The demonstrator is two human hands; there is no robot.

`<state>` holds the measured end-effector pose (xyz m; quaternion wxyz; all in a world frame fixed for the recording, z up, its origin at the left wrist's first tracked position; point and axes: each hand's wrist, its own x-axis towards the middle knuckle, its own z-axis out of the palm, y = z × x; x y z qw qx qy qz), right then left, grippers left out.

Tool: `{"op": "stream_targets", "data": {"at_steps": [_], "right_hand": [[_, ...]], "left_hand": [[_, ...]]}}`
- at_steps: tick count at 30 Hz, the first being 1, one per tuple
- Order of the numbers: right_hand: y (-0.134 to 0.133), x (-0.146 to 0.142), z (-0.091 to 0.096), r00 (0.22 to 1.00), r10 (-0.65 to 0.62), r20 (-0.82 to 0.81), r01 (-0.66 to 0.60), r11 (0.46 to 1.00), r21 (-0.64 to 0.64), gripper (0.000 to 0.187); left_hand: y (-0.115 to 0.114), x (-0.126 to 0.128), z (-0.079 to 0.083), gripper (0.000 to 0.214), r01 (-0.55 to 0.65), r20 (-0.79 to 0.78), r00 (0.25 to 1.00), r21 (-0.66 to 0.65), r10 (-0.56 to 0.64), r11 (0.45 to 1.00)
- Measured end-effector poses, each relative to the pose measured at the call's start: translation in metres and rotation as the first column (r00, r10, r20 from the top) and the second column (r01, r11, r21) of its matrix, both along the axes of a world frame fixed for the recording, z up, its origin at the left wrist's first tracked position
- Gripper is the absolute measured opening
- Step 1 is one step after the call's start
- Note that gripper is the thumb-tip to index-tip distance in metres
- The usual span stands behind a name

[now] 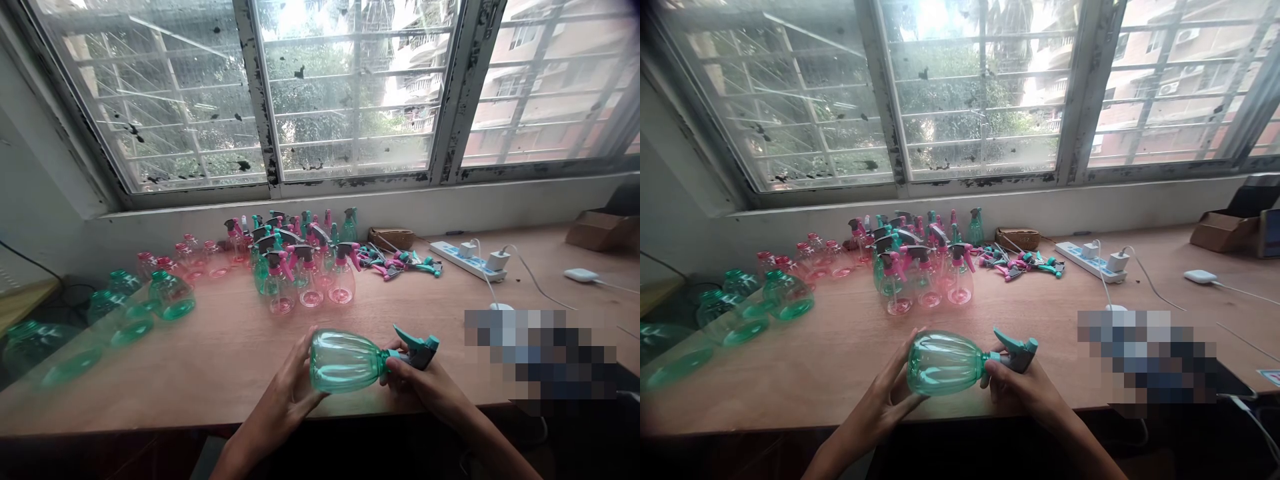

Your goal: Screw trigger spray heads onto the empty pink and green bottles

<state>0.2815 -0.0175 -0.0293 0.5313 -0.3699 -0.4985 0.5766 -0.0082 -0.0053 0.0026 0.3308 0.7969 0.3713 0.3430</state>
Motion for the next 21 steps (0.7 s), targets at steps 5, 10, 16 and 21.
{"op": "stream_targets", "data": {"at_steps": [5,10,16,21], "right_hand": [[-0.0002,-0.0016,0.0017,1.0,-0.009,-0.012,0.009,1.0,-0.014,0.037],[-0.0004,-0.0016,0.0034,1.0,0.001,0.002,-0.001,1.0,-0.007,0.039],[-0.0008,-0.0001,-0.0007,1.0,0.015,-0.024,-0.015,1.0,-0.023,0.038],[0.0003,0.0005,-0.0006,0.999,0.035,-0.028,-0.035,0.999,-0.016,0.035]], "left_hand": [[-0.0005,-0.0002,0.0015,0.098,0.068,0.078,0.995,-0.086,-0.061,0.994],[0.0007,-0.0017,0.0022,0.086,-0.005,0.015,1.0,-0.036,0.005,0.999],[0.0025,-0.0039,-0.0045,0.079,-0.017,0.013,1.0,0.034,0.016,0.999],[0.0029,-0.005,-0.0042,0.079,-0.04,-0.033,0.999,0.039,0.041,0.998]]}}
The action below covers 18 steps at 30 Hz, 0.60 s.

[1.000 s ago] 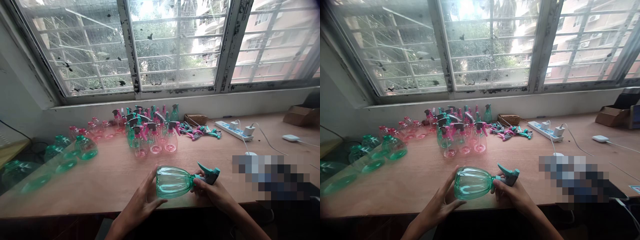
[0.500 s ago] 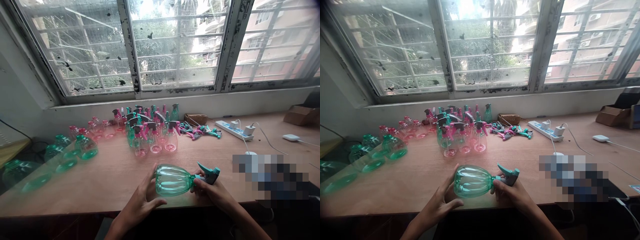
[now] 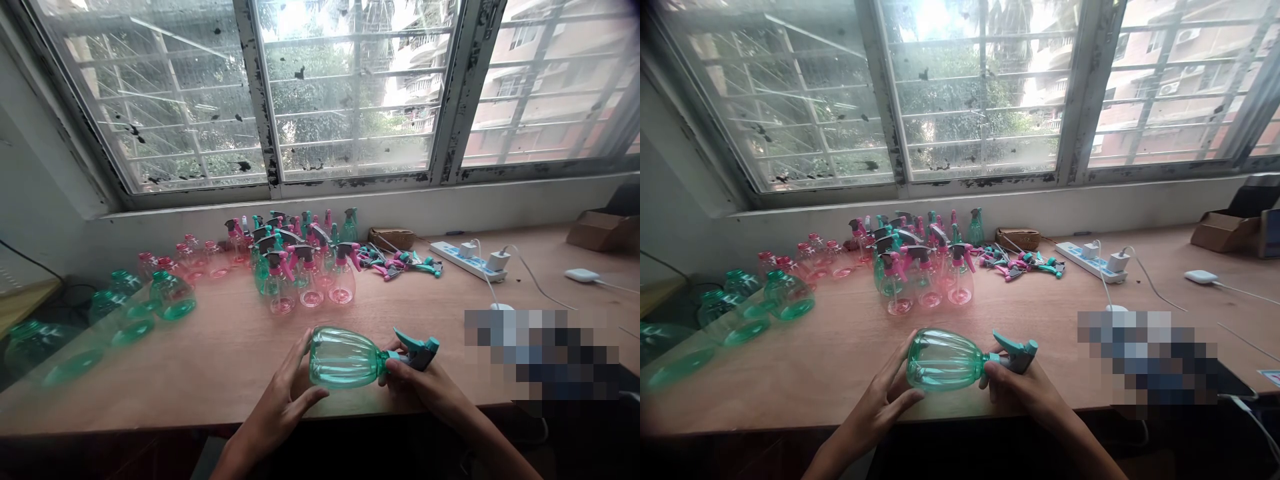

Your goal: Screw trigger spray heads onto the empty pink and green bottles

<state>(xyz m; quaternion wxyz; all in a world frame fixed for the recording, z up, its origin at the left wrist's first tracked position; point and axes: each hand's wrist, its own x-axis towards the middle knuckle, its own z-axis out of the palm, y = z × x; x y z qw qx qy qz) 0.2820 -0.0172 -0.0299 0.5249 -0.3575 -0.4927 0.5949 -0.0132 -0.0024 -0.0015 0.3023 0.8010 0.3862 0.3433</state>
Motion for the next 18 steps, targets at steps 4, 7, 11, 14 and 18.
{"op": "stream_targets", "data": {"at_steps": [4,7,11,14,18], "right_hand": [[0.0011,-0.0006,0.0017,1.0,-0.005,0.021,0.005,1.0,0.001,0.035],[0.0007,-0.001,0.002,1.0,-0.008,0.019,0.009,1.0,-0.012,0.037],[-0.0013,-0.0016,0.0043,1.0,-0.009,0.017,0.009,1.0,-0.009,0.038],[-0.0022,-0.0019,0.007,0.999,0.005,0.043,-0.006,1.0,0.002,0.038],[-0.0021,-0.0023,0.0087,0.997,-0.013,0.072,0.014,1.0,-0.01,0.038]], "left_hand": [[-0.0015,0.0027,0.0043,0.072,0.026,-0.018,1.0,0.038,-0.025,0.999],[-0.0029,0.0025,0.005,0.072,0.023,0.012,1.0,0.035,-0.023,0.999],[-0.0023,-0.0005,0.0031,0.077,-0.002,0.023,1.0,-0.012,0.002,1.0],[-0.001,-0.0001,0.0027,0.075,0.003,0.011,1.0,-0.006,-0.003,1.0],[-0.0019,0.0026,0.0039,0.067,0.016,0.014,1.0,0.058,-0.017,0.998]]}}
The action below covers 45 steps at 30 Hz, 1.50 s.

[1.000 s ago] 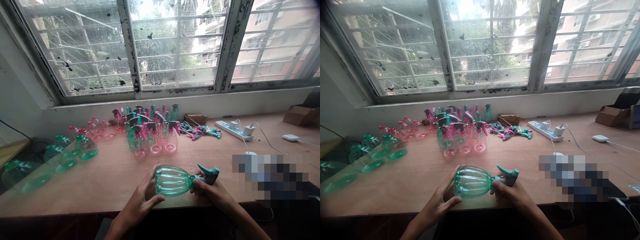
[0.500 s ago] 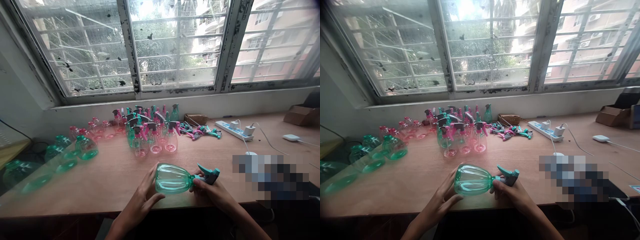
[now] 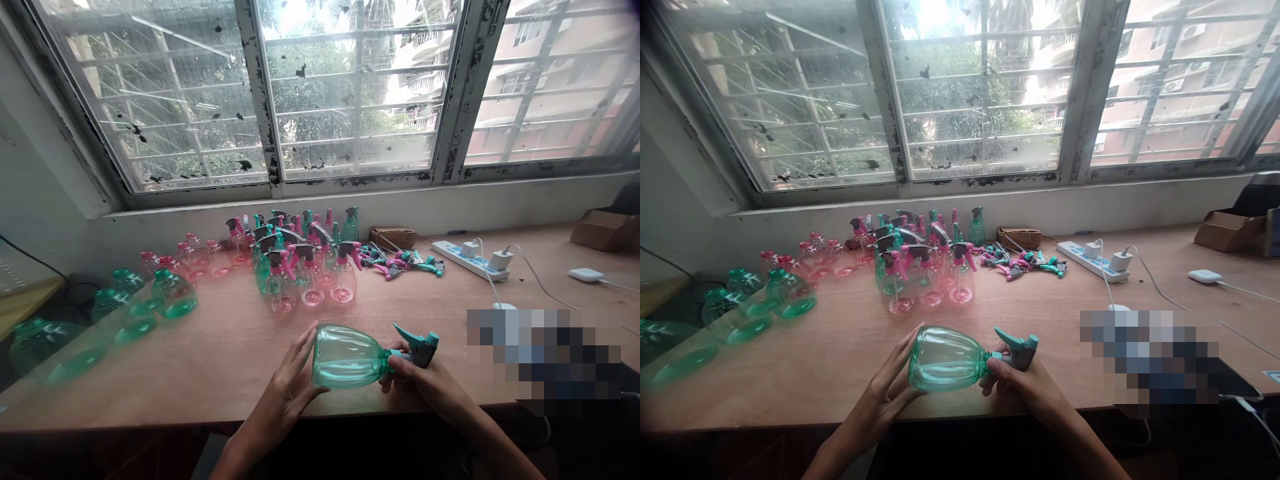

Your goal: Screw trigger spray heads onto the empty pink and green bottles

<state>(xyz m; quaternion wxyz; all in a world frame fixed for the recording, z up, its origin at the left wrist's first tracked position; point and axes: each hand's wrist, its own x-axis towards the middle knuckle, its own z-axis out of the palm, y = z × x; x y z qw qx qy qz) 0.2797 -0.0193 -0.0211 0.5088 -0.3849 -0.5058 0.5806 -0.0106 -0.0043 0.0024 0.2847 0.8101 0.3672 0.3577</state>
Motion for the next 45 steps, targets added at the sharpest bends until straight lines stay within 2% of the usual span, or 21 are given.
{"op": "stream_targets", "data": {"at_steps": [5,9,13,18,22,24,27,30,32,36,41,45], "right_hand": [[-0.0009,-0.0005,0.0005,1.0,-0.008,0.006,0.008,1.0,0.006,0.037],[-0.0006,-0.0007,-0.0002,1.0,0.0,-0.017,0.0,1.0,0.011,0.037],[0.0009,-0.0005,-0.0027,0.998,-0.033,-0.049,0.033,0.999,-0.006,0.037],[0.0018,-0.0009,-0.0028,0.999,-0.028,-0.041,0.028,1.0,0.005,0.036],[0.0035,-0.0005,-0.0059,0.998,-0.035,-0.045,0.035,0.999,0.001,0.037],[0.0041,0.0004,-0.0081,0.997,-0.051,-0.055,0.051,0.999,-0.006,0.038],[0.0034,0.0012,-0.0094,0.998,-0.027,-0.064,0.027,1.0,-0.005,0.037],[0.0013,0.0006,-0.0089,0.999,-0.006,-0.049,0.006,1.0,-0.007,0.038],[0.0004,-0.0001,-0.0084,0.999,-0.014,-0.049,0.013,1.0,-0.019,0.039],[0.0007,-0.0001,-0.0074,0.999,-0.003,-0.054,0.002,1.0,-0.018,0.04],[0.0016,0.0013,-0.0069,0.999,-0.01,-0.043,0.01,1.0,-0.006,0.037],[0.0022,0.0017,-0.0079,0.999,0.016,-0.03,-0.016,1.0,-0.007,0.038]], "left_hand": [[-0.002,-0.0027,0.0025,0.075,0.003,0.039,0.999,-0.011,-0.002,1.0],[-0.0021,-0.0034,0.0057,0.056,0.027,0.111,0.994,-0.055,-0.02,0.998],[-0.0019,-0.0003,0.0069,0.035,0.037,0.109,0.994,-0.068,-0.029,0.997],[0.0003,-0.0006,0.005,0.035,0.039,0.12,0.992,-0.075,-0.029,0.996],[0.0017,-0.0014,0.0051,0.027,0.029,0.154,0.988,-0.062,-0.019,0.998],[0.0013,-0.0009,0.0043,0.036,0.014,0.155,0.988,-0.02,-0.01,1.0],[-0.0004,-0.0002,0.0015,0.066,0.001,0.15,0.989,0.066,-0.011,0.998],[-0.0022,-0.0005,-0.0004,0.094,0.025,0.145,0.989,0.082,-0.036,0.996],[-0.0032,-0.0013,0.0,0.092,0.042,0.137,0.989,0.065,-0.05,0.997],[-0.0043,-0.0019,0.0018,0.07,0.052,0.1,0.993,0.048,-0.056,0.997],[-0.0034,-0.0017,0.0001,0.065,0.075,0.117,0.99,0.023,-0.077,0.997],[-0.0026,-0.0016,0.0017,0.074,0.065,0.187,0.981,-0.017,-0.06,0.998]]}}
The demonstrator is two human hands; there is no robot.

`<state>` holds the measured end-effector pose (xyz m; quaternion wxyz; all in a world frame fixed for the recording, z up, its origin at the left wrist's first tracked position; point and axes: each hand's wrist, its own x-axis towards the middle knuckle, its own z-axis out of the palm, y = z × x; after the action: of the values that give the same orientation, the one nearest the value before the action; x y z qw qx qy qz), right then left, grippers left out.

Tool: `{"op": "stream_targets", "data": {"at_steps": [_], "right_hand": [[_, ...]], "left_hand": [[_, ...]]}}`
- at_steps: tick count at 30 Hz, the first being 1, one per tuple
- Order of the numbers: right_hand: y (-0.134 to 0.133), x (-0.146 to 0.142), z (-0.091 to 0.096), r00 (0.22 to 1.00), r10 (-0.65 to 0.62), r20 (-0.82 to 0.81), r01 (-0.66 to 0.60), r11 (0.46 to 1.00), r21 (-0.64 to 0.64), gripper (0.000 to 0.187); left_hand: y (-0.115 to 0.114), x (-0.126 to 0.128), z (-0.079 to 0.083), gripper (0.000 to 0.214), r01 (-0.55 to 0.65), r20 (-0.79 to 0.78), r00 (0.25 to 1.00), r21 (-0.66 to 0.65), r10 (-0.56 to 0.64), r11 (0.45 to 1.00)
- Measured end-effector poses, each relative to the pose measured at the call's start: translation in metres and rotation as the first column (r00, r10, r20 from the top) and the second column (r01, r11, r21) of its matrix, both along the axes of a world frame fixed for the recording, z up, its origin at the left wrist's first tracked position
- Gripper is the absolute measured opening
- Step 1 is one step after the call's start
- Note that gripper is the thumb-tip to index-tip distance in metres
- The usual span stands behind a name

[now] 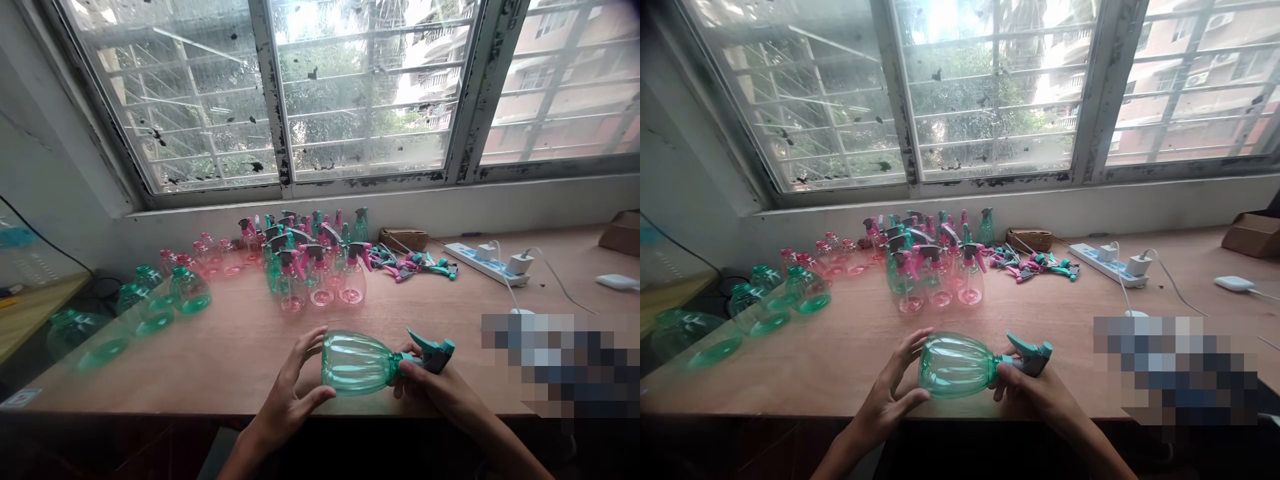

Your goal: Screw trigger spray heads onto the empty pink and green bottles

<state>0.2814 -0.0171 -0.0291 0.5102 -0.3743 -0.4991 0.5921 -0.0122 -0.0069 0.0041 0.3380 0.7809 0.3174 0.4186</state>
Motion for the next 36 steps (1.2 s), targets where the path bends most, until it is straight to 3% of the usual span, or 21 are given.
{"op": "stream_targets", "data": {"at_steps": [10,20,24,30,36], "right_hand": [[-0.0003,0.0013,0.0,1.0,0.003,-0.01,-0.003,1.0,-0.004,0.038],[-0.0014,0.0013,-0.003,1.0,0.014,-0.018,-0.014,1.0,-0.001,0.035],[-0.0009,0.0025,-0.0052,0.999,0.023,-0.022,-0.023,1.0,0.004,0.034],[0.0009,0.0046,-0.0094,0.999,0.024,0.024,-0.024,1.0,0.01,0.035],[0.0001,0.002,-0.0068,1.0,0.009,-0.018,-0.009,1.0,0.002,0.036]], "left_hand": [[-0.0018,0.0002,-0.0008,0.073,-0.045,-0.148,0.988,0.023,0.048,0.999],[-0.0003,0.0001,-0.0006,0.097,-0.048,-0.137,0.989,0.0,0.047,0.999],[-0.002,0.0006,-0.0029,0.085,-0.019,-0.135,0.991,0.025,0.022,1.0],[-0.0036,-0.0007,0.0008,0.093,-0.029,-0.143,0.99,-0.064,0.019,0.998],[-0.0019,-0.0016,-0.0011,0.08,0.006,-0.168,0.986,0.004,-0.005,1.0]]}}
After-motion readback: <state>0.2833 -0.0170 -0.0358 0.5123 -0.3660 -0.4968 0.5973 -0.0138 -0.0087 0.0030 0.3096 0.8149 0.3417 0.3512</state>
